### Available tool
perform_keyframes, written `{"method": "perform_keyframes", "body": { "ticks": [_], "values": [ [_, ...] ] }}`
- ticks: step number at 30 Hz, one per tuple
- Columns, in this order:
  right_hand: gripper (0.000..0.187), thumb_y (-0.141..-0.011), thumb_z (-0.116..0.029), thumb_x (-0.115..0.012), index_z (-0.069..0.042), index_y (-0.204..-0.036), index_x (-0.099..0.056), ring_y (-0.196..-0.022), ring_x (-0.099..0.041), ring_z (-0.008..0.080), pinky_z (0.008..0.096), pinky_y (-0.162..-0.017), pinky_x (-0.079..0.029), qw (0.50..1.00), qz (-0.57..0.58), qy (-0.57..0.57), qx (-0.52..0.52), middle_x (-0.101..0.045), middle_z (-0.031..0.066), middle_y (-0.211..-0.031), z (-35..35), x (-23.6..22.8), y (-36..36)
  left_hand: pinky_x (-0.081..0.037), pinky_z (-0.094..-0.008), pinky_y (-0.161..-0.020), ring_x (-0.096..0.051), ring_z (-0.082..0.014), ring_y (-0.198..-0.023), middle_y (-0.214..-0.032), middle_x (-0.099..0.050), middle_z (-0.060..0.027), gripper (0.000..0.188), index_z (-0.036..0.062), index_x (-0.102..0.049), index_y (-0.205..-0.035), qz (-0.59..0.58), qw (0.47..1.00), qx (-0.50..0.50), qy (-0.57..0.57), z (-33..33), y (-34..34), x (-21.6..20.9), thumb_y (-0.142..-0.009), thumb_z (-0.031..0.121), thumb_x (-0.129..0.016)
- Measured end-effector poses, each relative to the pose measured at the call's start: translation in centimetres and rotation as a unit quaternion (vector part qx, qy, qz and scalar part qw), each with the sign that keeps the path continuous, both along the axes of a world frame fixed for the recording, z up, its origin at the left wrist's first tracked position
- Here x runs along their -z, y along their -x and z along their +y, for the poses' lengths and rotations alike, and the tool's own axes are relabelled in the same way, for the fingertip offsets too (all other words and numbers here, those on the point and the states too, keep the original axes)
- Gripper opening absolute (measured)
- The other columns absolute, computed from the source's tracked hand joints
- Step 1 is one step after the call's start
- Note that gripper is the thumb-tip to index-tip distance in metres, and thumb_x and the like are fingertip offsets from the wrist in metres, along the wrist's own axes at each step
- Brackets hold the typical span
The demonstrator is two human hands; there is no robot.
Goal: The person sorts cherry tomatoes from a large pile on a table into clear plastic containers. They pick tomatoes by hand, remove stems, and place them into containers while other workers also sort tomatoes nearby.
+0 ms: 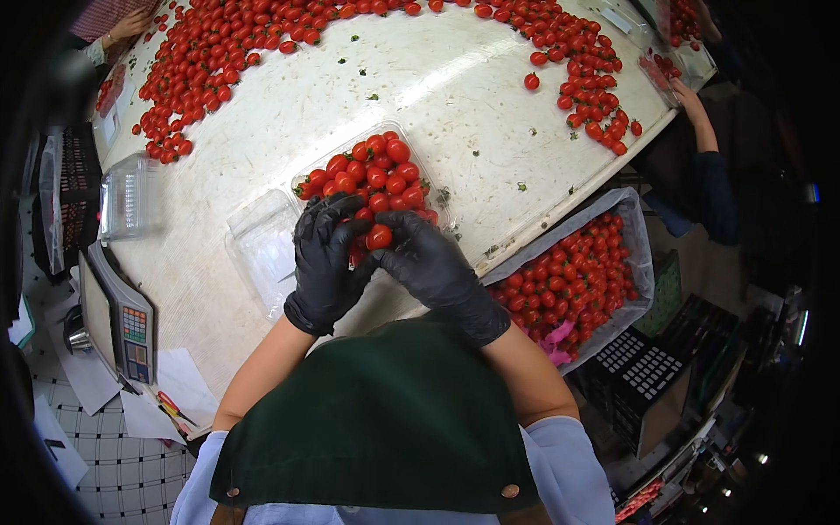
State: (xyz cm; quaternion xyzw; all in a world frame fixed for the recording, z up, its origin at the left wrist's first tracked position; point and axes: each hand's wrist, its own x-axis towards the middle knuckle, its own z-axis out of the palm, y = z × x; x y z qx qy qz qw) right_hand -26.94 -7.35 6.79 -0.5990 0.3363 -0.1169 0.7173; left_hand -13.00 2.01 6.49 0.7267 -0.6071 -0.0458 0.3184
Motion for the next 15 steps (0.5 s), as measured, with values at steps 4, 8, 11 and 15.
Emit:
{"method": "perform_keyframes", "body": {
  "ticks": [4, 8, 11, 15],
  "values": [
    [0.014, -0.084, 0.006, -0.056, -0.005, -0.093, -0.060, -0.081, -0.053, 0.0060, 0.0217, -0.073, -0.047, 0.993, -0.051, -0.026, 0.106, -0.059, 0.0010, -0.090, -2.5, 1.0, 3.9, -0.043, -0.0410, -0.083, -0.053, -0.0320, -0.099, -0.106, -0.055, -0.0119, 0.040, 0.0098, -0.054, -0.107, 0.099, 0.994, -0.023, -0.028, 0.5, -0.1, 0.3, -0.069, 0.010, -0.070],
    [0.024, -0.081, -0.003, -0.063, -0.003, -0.105, -0.058, -0.083, -0.056, 0.0117, 0.0264, -0.071, -0.048, 0.970, 0.074, 0.228, 0.024, -0.058, 0.0034, -0.094, -1.8, 1.1, 3.5, -0.044, -0.0404, -0.077, -0.054, -0.0312, -0.089, -0.100, -0.055, -0.0128, 0.034, 0.0087, -0.057, -0.107, 0.013, 0.997, 0.043, -0.063, -0.2, 1.5, 1.8, -0.074, 0.007, -0.065],
    [0.033, -0.079, -0.007, -0.067, -0.004, -0.109, -0.056, -0.082, -0.057, 0.0165, 0.0289, -0.071, -0.048, 0.937, 0.075, 0.341, 0.007, -0.057, 0.0069, -0.092, -1.3, 2.3, 3.4, -0.044, -0.0406, -0.077, -0.053, -0.0313, -0.090, -0.100, -0.055, -0.0124, 0.032, 0.0084, -0.059, -0.106, 0.009, 0.995, 0.027, -0.096, 0.5, 1.0, 1.5, -0.074, 0.008, -0.065],
    [0.033, -0.081, -0.017, -0.059, -0.005, -0.111, -0.053, -0.083, -0.057, 0.0316, 0.0420, -0.066, -0.049, 0.827, 0.217, 0.515, -0.065, -0.054, 0.0149, -0.094, -0.9, 0.4, 1.6, -0.043, -0.0398, -0.072, -0.050, -0.0306, -0.086, -0.095, -0.053, -0.0120, 0.032, 0.0089, -0.060, -0.104, -0.057, 0.985, 0.037, -0.157, 0.5, 0.7, 2.2, -0.075, 0.021, -0.066]
  ]
}}
